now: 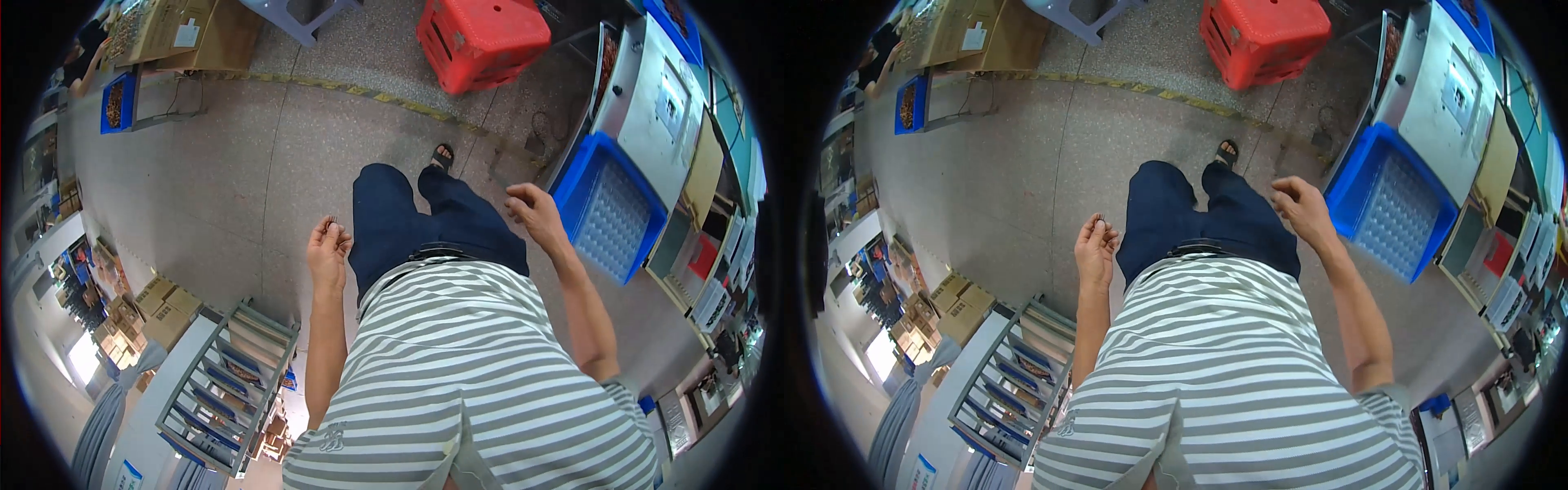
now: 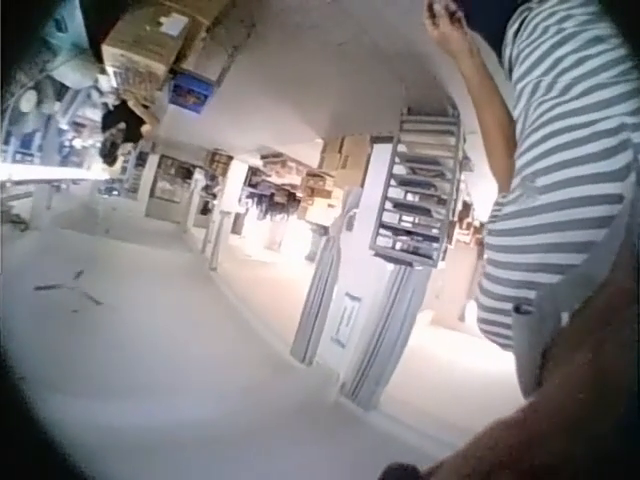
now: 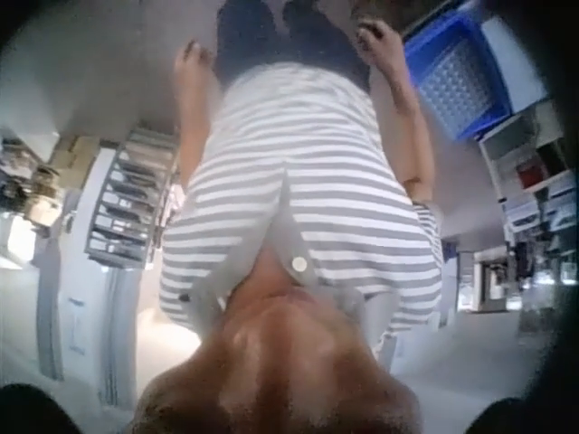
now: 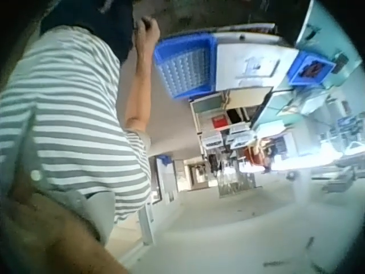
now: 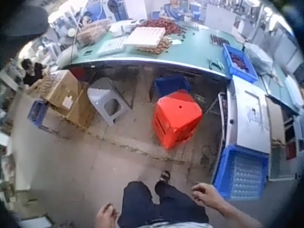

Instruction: The worker is winding copper wire onto toroidal magnetic cores using a specialized machine on an industrial assembly line.

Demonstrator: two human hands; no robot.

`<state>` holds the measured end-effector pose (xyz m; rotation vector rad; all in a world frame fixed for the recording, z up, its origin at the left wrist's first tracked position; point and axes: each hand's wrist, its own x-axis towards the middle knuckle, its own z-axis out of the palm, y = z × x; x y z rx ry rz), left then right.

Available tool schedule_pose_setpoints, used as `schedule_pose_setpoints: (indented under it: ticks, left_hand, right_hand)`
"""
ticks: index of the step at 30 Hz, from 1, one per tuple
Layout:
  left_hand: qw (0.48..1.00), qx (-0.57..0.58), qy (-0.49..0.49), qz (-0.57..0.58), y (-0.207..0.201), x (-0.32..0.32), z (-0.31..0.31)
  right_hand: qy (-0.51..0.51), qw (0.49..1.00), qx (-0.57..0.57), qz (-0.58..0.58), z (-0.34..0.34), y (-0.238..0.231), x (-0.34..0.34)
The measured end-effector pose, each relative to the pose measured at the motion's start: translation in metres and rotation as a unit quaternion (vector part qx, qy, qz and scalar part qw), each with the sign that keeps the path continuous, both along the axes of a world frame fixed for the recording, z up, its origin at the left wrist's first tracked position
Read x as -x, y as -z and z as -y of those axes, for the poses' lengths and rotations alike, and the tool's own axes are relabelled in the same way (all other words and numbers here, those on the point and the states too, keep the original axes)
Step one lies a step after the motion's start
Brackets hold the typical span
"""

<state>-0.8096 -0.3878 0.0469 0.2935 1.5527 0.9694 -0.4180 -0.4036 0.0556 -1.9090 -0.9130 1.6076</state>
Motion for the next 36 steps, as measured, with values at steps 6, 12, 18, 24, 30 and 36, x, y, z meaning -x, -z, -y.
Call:
schedule_pose_setpoints:
  ticks: [6,12,18,24,30,36]
  left_hand:
    - [0.997,0.023,0.049,0.054,0.018,-0.031,-0.133]
    - [0.991,-0.02,0.126,0.05,0.066,-0.098,-0.298]
    - [0.957,-0.023,0.291,-0.004,0.117,-0.146,-0.47]
    - [0.916,-0.012,0.399,0.045,0.106,-0.235,-0.597]
    - [0.892,-0.081,0.445,0.025,0.079,-0.332,-0.69]
    - [0.889,-0.099,0.447,-0.023,0.053,-0.422,-0.672]
  right_hand:
    - [0.069,0.996,0.036,0.04,-0.065,-0.001,-0.038]
    - [0.106,0.991,0.036,0.07,-0.16,0.008,-0.076]
    - [0.113,0.98,0.044,0.159,-0.324,-0.016,-0.108]
    - [0.113,0.913,-0.106,0.377,-0.426,-0.061,-0.214]
    - [0.069,0.843,-0.168,0.507,-0.528,-0.016,-0.376]
    - [-0.049,0.768,-0.135,0.623,-0.581,0.067,-0.506]
